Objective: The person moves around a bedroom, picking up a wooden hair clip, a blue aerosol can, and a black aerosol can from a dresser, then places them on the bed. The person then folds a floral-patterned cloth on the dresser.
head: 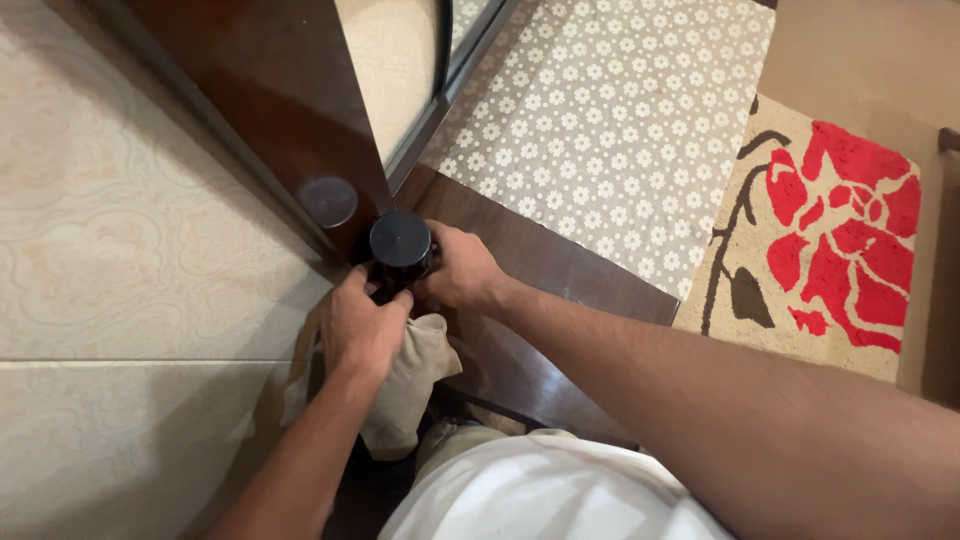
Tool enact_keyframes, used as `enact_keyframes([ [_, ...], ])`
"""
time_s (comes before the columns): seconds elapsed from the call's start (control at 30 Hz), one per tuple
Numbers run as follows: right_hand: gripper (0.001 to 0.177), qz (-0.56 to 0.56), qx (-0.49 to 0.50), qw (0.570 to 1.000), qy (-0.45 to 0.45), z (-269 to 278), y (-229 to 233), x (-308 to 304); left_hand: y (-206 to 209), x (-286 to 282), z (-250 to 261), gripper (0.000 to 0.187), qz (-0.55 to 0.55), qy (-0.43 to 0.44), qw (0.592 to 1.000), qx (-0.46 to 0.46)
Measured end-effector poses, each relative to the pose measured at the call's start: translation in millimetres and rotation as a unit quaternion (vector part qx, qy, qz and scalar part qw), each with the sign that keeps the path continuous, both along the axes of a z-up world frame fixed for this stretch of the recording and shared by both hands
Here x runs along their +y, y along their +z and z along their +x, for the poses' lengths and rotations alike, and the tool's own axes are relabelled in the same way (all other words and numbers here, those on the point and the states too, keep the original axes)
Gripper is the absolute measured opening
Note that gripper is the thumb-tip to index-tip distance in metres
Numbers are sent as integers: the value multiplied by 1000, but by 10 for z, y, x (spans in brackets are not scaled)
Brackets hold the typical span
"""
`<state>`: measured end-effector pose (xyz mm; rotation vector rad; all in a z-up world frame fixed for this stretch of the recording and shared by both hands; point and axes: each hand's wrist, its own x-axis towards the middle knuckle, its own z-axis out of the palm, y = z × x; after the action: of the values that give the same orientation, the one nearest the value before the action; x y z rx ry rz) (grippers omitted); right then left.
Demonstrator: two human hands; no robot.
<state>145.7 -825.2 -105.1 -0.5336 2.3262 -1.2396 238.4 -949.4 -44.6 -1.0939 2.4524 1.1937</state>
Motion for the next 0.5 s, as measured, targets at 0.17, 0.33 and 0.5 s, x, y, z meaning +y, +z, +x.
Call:
enact_keyframes([
  [0.17,78,11,-5,1000,-16,31,93,80,39,11,-26,56,-8,-23,1000,15],
  [0.33,72,7,-23,999,-36,134,284,200,123,6,-53,52,-7,-46,997,57],
  [0.5,75,-15,-1,999,-52,215,478,371,242,-12,-93,54,-3,-122,989,83],
])
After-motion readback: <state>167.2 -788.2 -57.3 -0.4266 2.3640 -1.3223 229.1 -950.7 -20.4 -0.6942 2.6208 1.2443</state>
